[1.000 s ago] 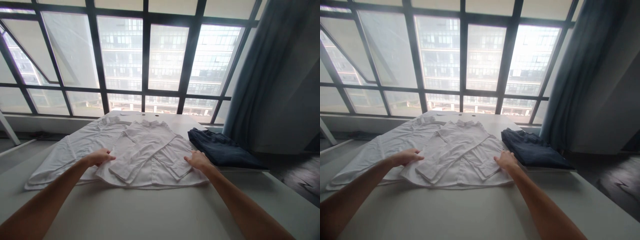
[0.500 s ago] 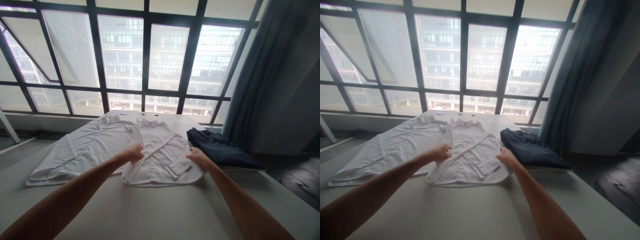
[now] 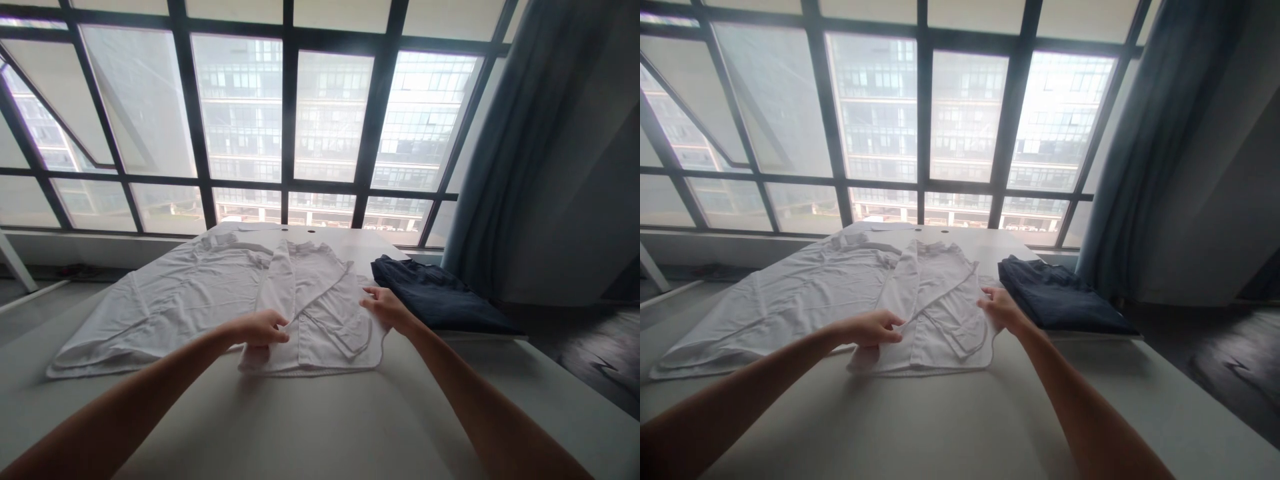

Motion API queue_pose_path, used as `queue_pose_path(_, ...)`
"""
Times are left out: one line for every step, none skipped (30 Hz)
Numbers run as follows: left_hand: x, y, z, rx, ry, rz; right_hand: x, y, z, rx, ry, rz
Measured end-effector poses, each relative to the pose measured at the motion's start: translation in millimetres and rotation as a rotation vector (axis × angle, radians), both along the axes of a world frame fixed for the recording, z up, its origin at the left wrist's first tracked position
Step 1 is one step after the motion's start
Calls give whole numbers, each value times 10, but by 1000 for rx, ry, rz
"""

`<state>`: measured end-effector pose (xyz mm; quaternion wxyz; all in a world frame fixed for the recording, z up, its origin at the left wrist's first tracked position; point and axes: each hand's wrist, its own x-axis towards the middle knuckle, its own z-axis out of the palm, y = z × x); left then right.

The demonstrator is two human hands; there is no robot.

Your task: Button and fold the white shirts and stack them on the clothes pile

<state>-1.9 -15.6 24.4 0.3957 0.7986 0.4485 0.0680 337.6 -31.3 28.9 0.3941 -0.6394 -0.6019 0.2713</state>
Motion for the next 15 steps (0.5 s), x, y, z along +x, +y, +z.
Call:
queue_pose_path(-18, -31, -17, -11, -14, -22, -91, -5, -10, 51, -7, 13)
queue_pose_path(-27, -61, -35, -7, -26, -45, -197, -11, -29, 99, -18, 37)
queue_pose_path(-30, -90, -51, 20, -29, -64, -314, -20, -56, 137, -33, 76)
queue_pose_path(-27, -114, -64, 57, -29, -79, -437, -33, -90, 164, -51, 130)
queue_pose_path(-22, -134, -73, 94, -21, -92, -559, -50, -128, 178, -74, 189)
queue_pose_path(-17, -149, -81, 125, -9, -102, -672, -70, -169, 180, -103, 247)
queue_pose_path(-11, -161, -88, 149, 2, -109, -770, -93, -208, 170, -138, 297)
queue_pose_path(-7, -168, -95, 164, 10, -114, -848, -116, -242, 153, -176, 331)
queue_pose_path(-5, -173, -103, 174, 12, -116, -903, -137, -269, 133, -213, 349)
queue_pose_path(-4, -177, -114, 182, 8, -114, -936, -156, -288, 113, -245, 353)
queue_pose_path(-3, -181, -125, 189, 2, -108, -949, -170, -295, 98, -271, 353)
queue_pose_path(-2, -184, -136, 196, -2, -102, -949, -181, -293, 93, -290, 352)
queue_pose_path(0, -189, -146, 203, -5, -92, -941, -188, -283, 97, -300, 350)
queue_pose_path(3, -194, -154, 210, -7, -82, -930, -193, -266, 106, -302, 350)
queue_pose_path(8, -200, -160, 217, -9, -75, -923, -197, -248, 115, -296, 352)
